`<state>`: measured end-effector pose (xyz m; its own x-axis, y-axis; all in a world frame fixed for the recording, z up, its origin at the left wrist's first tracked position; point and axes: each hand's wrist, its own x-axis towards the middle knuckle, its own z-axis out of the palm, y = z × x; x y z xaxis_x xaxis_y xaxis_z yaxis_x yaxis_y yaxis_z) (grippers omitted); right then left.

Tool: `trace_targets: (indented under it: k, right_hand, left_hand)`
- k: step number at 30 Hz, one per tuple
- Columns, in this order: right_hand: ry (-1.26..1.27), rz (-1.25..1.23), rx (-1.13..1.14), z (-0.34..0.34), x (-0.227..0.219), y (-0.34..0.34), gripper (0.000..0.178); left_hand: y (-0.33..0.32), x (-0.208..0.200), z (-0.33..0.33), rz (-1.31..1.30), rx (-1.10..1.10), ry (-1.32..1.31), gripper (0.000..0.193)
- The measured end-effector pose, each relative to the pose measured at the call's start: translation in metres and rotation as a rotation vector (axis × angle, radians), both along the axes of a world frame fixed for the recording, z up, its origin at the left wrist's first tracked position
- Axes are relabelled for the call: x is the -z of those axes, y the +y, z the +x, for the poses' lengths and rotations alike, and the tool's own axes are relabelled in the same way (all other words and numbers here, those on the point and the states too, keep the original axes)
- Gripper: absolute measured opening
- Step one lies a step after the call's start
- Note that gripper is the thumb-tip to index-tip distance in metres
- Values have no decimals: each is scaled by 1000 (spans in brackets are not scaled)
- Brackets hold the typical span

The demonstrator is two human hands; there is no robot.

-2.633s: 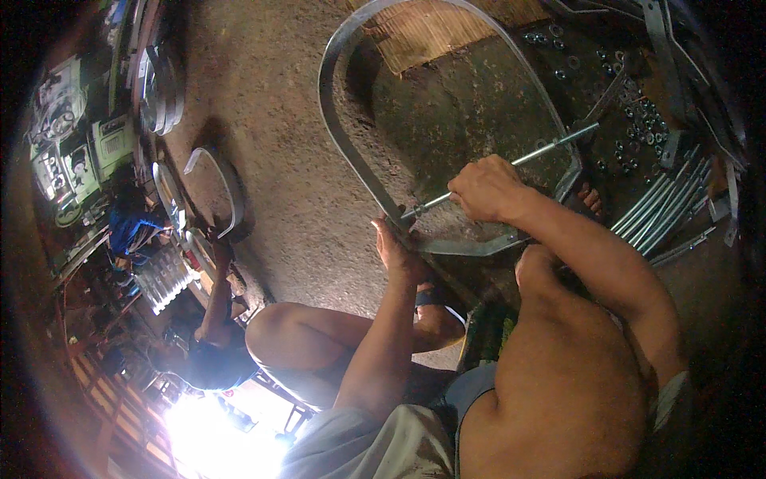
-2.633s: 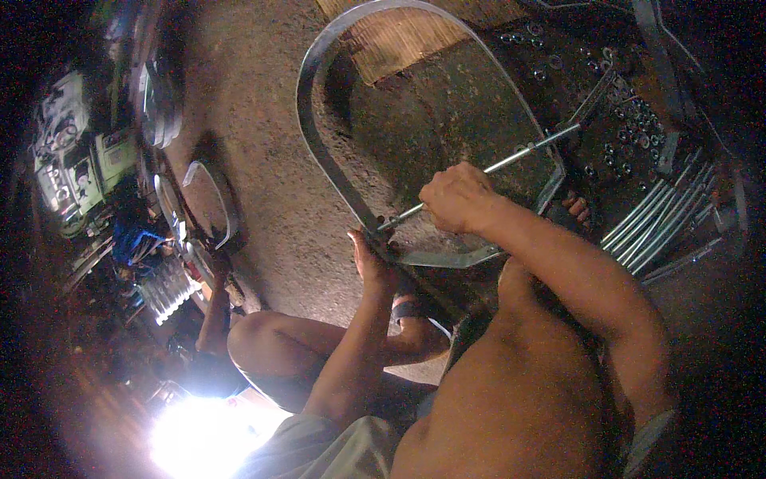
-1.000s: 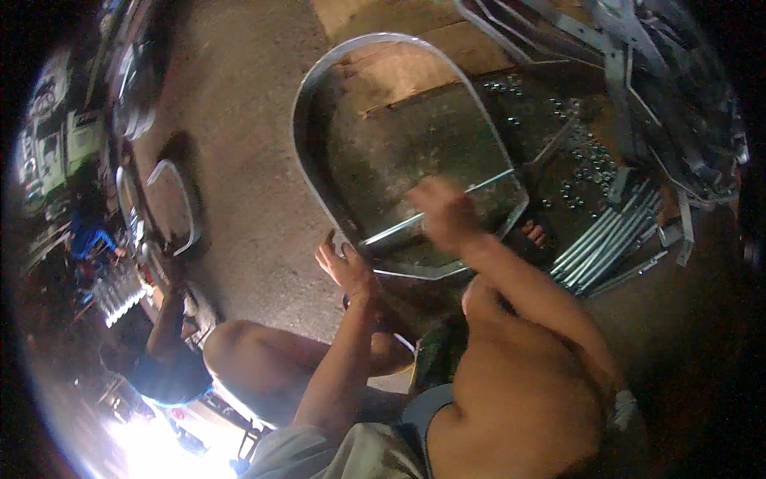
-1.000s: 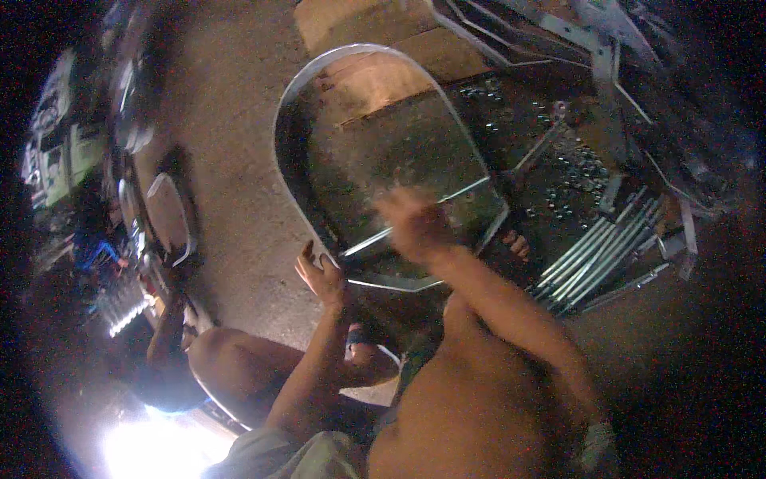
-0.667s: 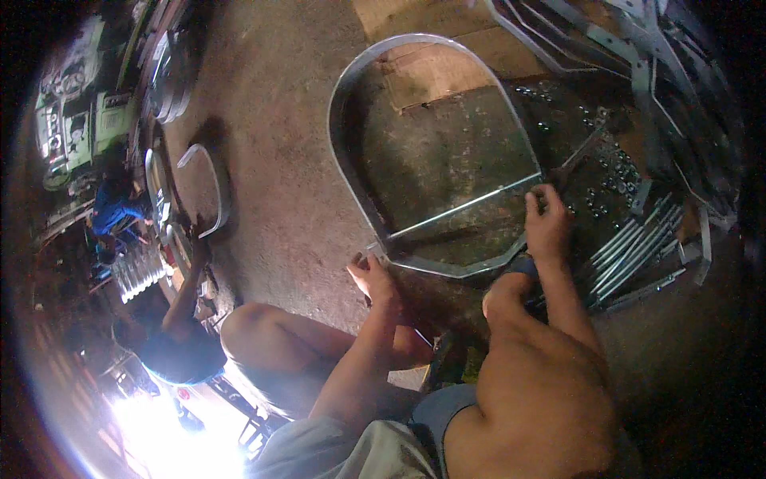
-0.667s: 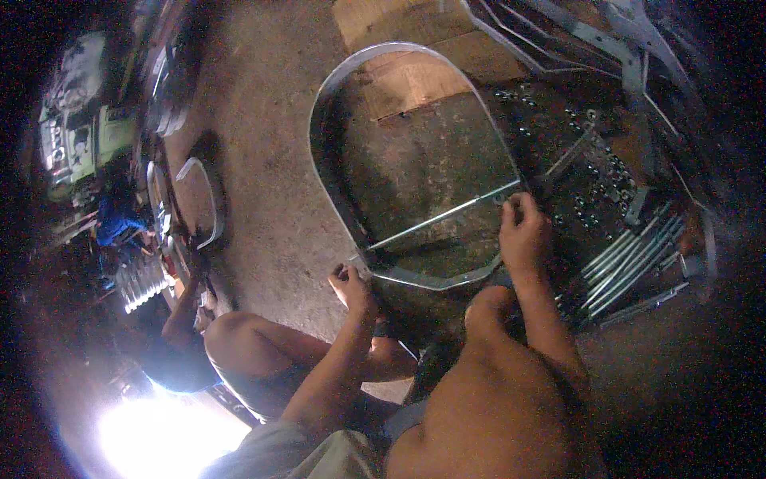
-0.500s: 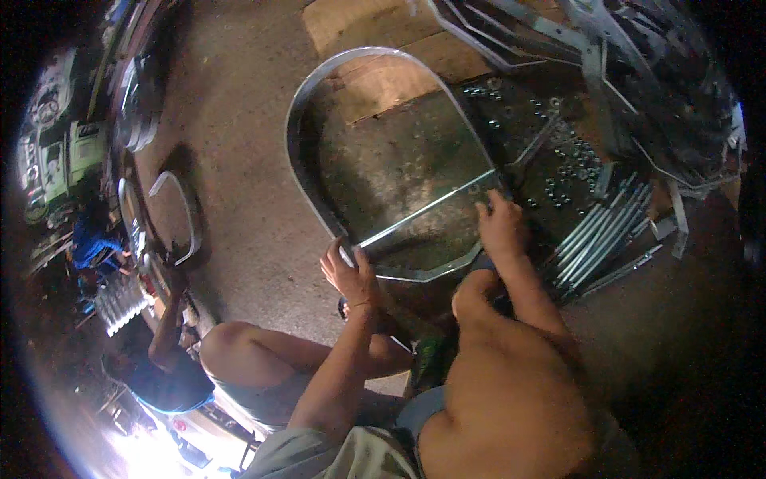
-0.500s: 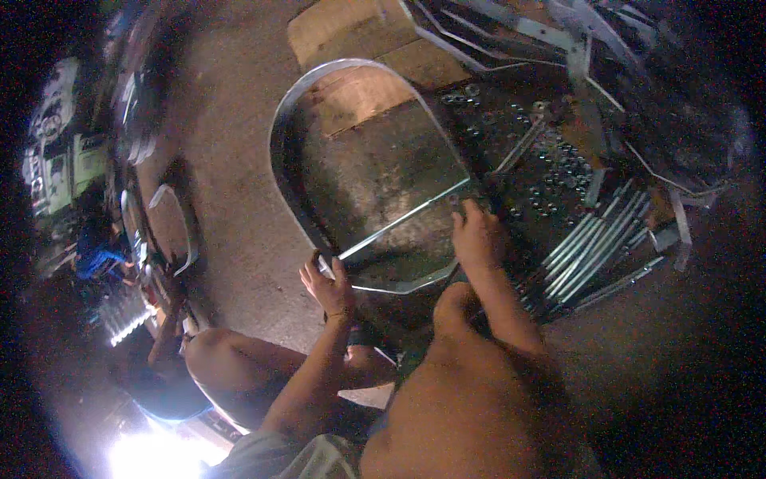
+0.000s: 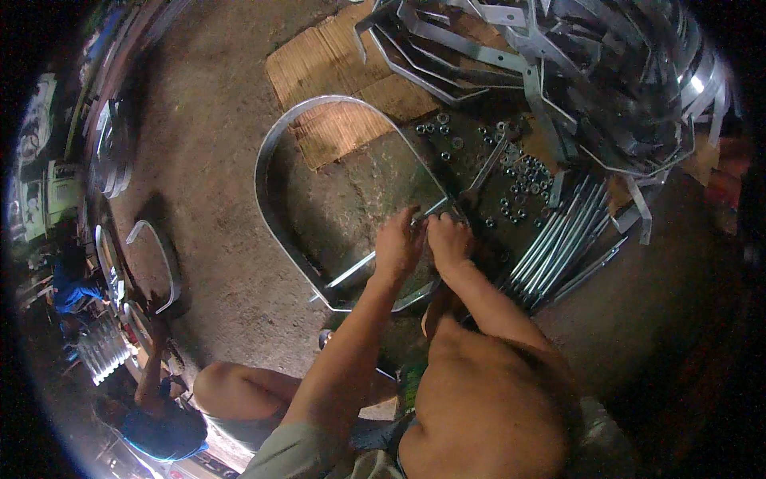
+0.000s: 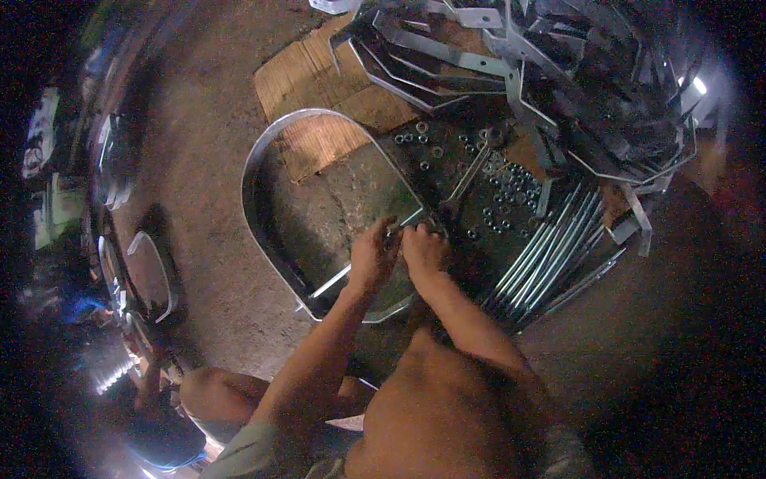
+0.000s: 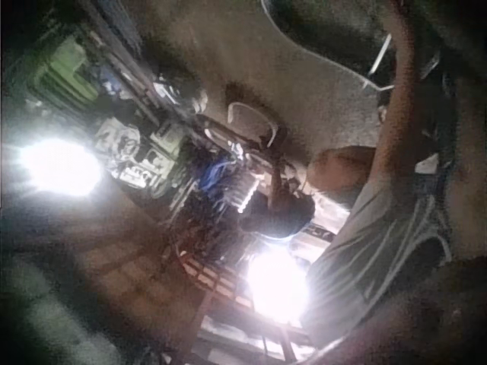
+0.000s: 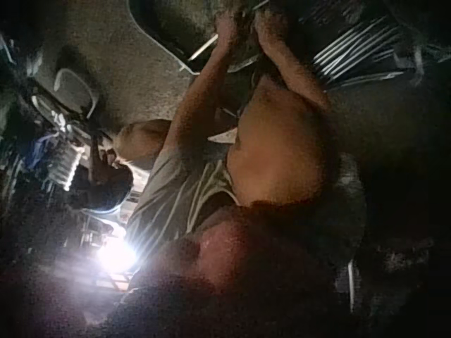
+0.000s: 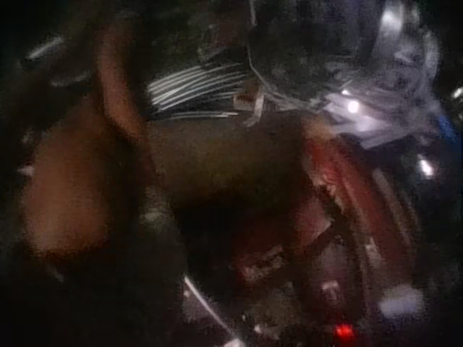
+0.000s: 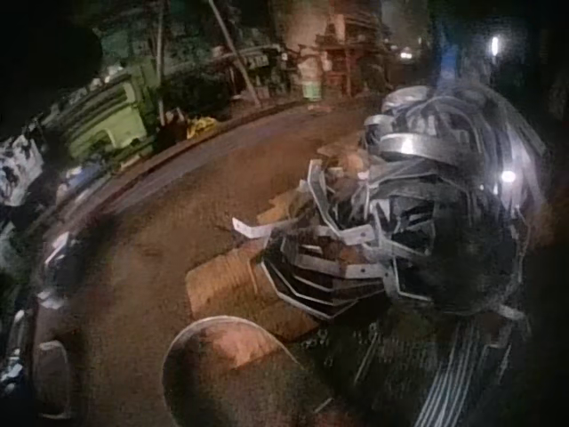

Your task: The person sits on the floor and assembles a metal frame by inserting a long bolt through pre-drilled holes in a curved metal piece. They secure the bolt with a nut and washer, tightening it by hand.

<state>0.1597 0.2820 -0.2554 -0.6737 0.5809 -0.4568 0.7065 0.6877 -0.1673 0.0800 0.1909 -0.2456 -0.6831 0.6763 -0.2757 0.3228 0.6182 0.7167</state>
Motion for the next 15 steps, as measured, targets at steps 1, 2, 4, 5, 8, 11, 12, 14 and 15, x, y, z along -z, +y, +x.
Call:
trace_targets:
  k: [1,2,4,5,8,11,12,14,15]
  right_hand:
    - [14,-27,6,4,4,0,18]
    - [28,-55,13,8,8,2,18]
    - [83,-102,32,8,3,-1,18]
    - [130,-107,46,8,0,-1,18]
    - [450,-117,131,27,2,3,20]
    - [752,-508,709,24,-25,4,19]
    - [818,-683,990,22,-38,10,17]
    - [931,-816,1021,29,-41,22,19]
    - [993,-879,1032,31,-42,29,20]
  left_hand:
    - [1,3,0,-25,14,-30,29]
    - [3,5,1,3,1,-14,27]
    - [2,-2,4,32,-23,7,24]
    - [2,-6,3,45,-34,0,24]
    - [5,-12,7,98,-69,-61,23]
    - [-8,-5,11,105,-127,-128,20]
    - [-4,-16,8,103,-122,-153,19]
    - [-6,-20,7,85,-97,-159,18]
    - [-7,-20,8,77,-72,-139,18]
